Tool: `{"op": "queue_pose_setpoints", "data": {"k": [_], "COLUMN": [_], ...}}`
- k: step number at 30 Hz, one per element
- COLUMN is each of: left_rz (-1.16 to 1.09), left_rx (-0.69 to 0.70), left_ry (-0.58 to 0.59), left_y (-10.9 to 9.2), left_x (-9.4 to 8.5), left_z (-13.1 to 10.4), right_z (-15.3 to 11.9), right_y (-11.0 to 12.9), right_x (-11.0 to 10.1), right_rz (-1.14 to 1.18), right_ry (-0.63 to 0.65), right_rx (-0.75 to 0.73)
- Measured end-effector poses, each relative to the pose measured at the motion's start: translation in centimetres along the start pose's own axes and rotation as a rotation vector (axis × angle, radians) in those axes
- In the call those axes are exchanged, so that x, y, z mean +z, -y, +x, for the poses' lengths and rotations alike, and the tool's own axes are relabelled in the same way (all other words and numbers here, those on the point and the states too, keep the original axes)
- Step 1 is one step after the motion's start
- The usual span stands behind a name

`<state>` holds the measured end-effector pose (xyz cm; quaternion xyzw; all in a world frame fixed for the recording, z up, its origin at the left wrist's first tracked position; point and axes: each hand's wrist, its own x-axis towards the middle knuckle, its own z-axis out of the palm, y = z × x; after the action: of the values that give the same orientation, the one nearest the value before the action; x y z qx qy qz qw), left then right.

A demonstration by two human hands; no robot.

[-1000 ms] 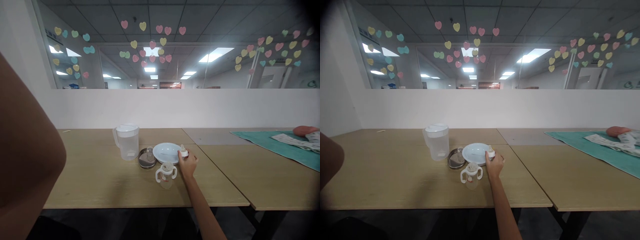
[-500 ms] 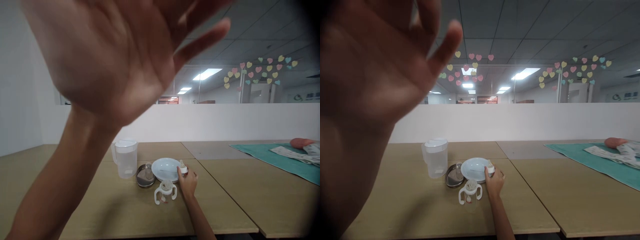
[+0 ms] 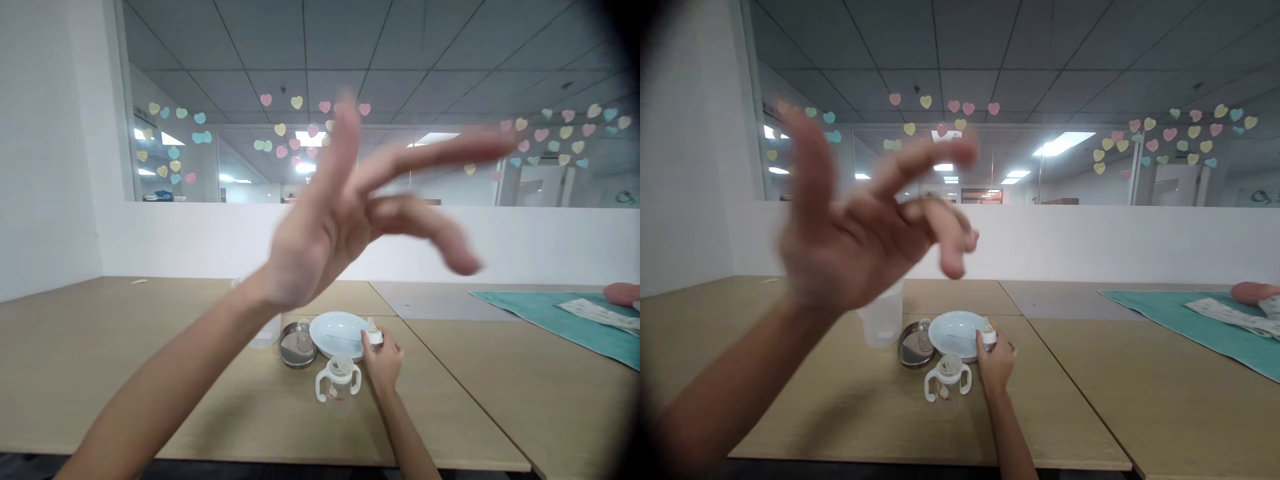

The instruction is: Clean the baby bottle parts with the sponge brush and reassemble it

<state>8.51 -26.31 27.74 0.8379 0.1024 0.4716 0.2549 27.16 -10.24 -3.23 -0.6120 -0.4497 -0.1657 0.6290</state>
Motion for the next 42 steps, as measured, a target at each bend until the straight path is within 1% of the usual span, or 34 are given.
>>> {"op": "queue_pose_setpoints", "data": {"k": [1,2,3,5,6,7,8,9,10,11,13,15,17,20,22,24,27,31,34,37,42], "left_rz": [-0.041,-0.045,-0.009,0.076,0.137,0.203,0.262,0.324,0.384,0.439,0.507,0.512,0.484,0.444,0.426,0.422,0.459,0.493,0.496,0.495,0.406], "left_rx": [0.096,0.129,0.102,-0.072,-0.113,-0.098,-0.035,0.045,0.124,0.202,0.301,0.31,0.253,0.133,0.067,0.04,0.038,0.015,-0.013,-0.05,-0.078], "left_ry": [0.081,0.131,0.089,-0.027,-0.053,-0.068,-0.063,-0.084,-0.096,-0.11,-0.106,-0.095,-0.082,-0.061,-0.061,-0.054,-0.029,-0.037,-0.036,-0.051,-0.082], "left_y": [1.7,3.9,6.8,13.3,16.6,19.7,22.5,24.9,26.8,28.4,30.4,31.4,31.6,31.5,31.3,31.3,31.1,30.7,30.4,30.4,30.7], "left_x": [0.7,1.5,2.3,3.7,4.2,4.6,4.9,5.2,5.3,5.4,5.7,6.0,6.3,6.8,6.8,6.7,6.3,5.9,6.0,6.2,6.5], "left_z": [-0.5,-1.4,-2.6,-5.7,-7.4,-9.2,-10.9,-12.4,-13.7,-14.7,-16.0,-16.6,-16.8,-17.1,-17.2,-17.2,-17.1,-16.9,-16.7,-16.6,-16.6], "right_z": [0.1,0.1,0.1,-0.2,-0.4,-0.7,-1.0,-1.3,-1.6,-1.8,-2.1,-2.1,-2.1,-2.3,-2.4,-2.5,-2.7,-2.9,-3.0,-3.1,-3.0], "right_y": [0.1,0.2,0.3,0.4,0.5,0.5,0.6,0.8,1.1,1.5,2.4,3.1,3.3,3.1,2.9,2.7,2.6,2.3,2.1,2.2,2.6], "right_x": [-0.1,-0.2,-0.3,-0.6,-0.7,-0.8,-0.9,-1.0,-1.0,-1.0,-0.8,-0.5,-0.2,0.1,0.2,0.2,0.0,-0.1,0.1,0.2,0.2], "right_rz": [0.01,0.024,0.046,0.12,0.178,0.249,0.32,0.385,0.436,0.454,0.45,0.438,0.419,0.376,0.342,0.32,0.313,0.316,0.313,0.307,0.351], "right_ry": [-0.006,-0.016,-0.025,-0.036,-0.046,-0.073,-0.103,-0.118,-0.111,-0.079,-0.004,0.079,0.131,0.154,0.178,0.212,0.247,0.222,0.196,0.208,0.263], "right_rx": [0.019,0.044,0.071,0.113,0.09,0.014,-0.142,-0.351,-0.543,-0.659,-0.816,-0.86,-0.827,-0.74,-0.713,-0.722,-0.733,-0.706,-0.667,-0.613,-0.552]}}
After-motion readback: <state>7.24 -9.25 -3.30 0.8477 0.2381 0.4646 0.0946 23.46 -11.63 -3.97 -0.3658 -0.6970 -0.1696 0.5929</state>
